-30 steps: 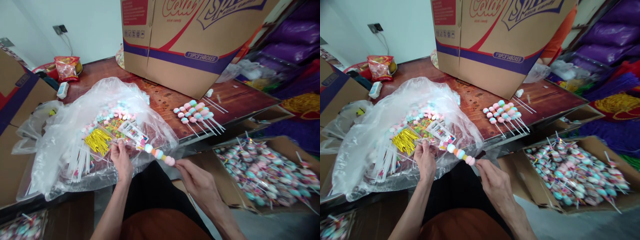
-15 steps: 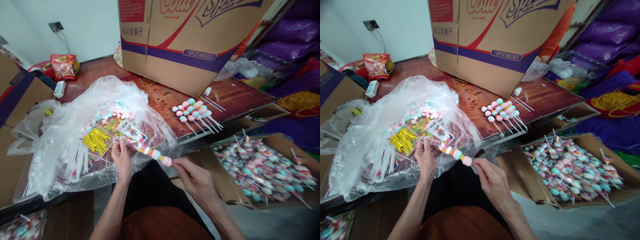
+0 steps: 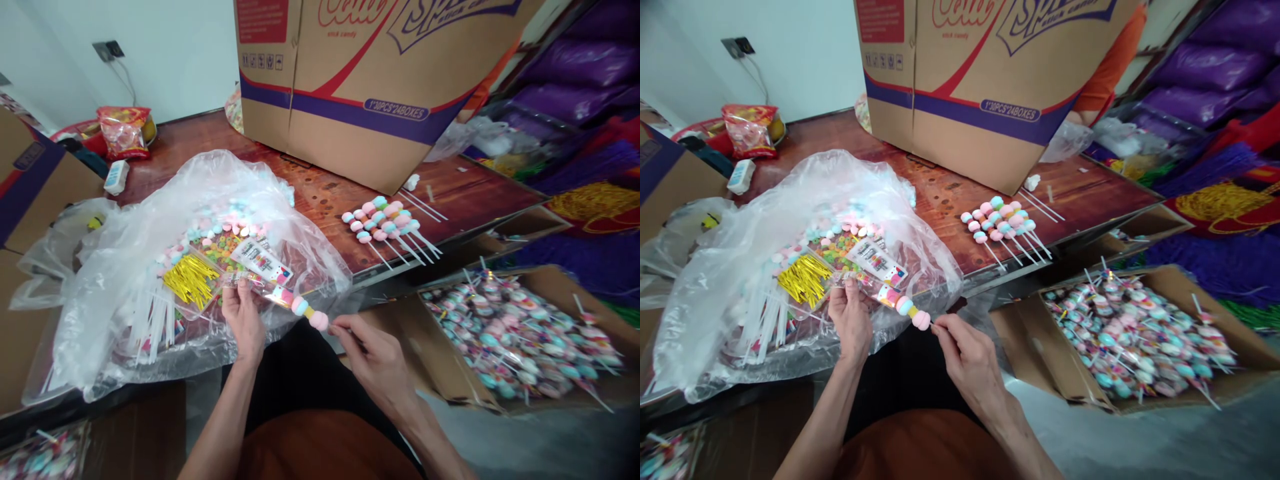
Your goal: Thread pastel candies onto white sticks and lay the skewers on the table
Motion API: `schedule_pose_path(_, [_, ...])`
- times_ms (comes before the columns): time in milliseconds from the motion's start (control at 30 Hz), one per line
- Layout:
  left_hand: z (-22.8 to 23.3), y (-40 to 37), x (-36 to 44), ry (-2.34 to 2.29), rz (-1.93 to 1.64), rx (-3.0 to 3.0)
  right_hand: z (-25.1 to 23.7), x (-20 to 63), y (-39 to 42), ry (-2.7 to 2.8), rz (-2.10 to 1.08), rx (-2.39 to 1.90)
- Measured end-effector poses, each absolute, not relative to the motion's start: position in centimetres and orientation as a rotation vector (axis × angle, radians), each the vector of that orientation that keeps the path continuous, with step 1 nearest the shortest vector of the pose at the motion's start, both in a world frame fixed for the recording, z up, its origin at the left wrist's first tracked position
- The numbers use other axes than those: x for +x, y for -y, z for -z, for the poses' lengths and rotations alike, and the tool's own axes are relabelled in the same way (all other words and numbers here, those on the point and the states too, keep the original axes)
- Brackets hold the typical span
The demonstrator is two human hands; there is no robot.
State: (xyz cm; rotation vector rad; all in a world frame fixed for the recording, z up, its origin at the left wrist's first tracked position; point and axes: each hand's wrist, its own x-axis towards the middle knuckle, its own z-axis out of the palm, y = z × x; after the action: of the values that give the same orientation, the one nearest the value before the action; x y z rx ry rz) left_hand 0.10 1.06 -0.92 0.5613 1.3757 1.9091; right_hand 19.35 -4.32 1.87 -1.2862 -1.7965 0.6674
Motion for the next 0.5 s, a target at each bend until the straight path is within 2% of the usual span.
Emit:
schedule_pose_path(100, [0.89,-0.97,0.35,-1.308,-1.863,0.525,-1.83,19.17,4.47,1.752,-0.729,-1.31])
schedule_pose_path(367, [0.66,-0.76,0.76,-1.248,-1.809,0.493,-1.58,18.65,4.52,1.473,-1.213,-1.437])
schedule_pose_path(500, [0.68,-0.61,0.93,-1.251,-1.78,0.495,-1.35,18.46,4.28,1.399,-1.341,-1.378])
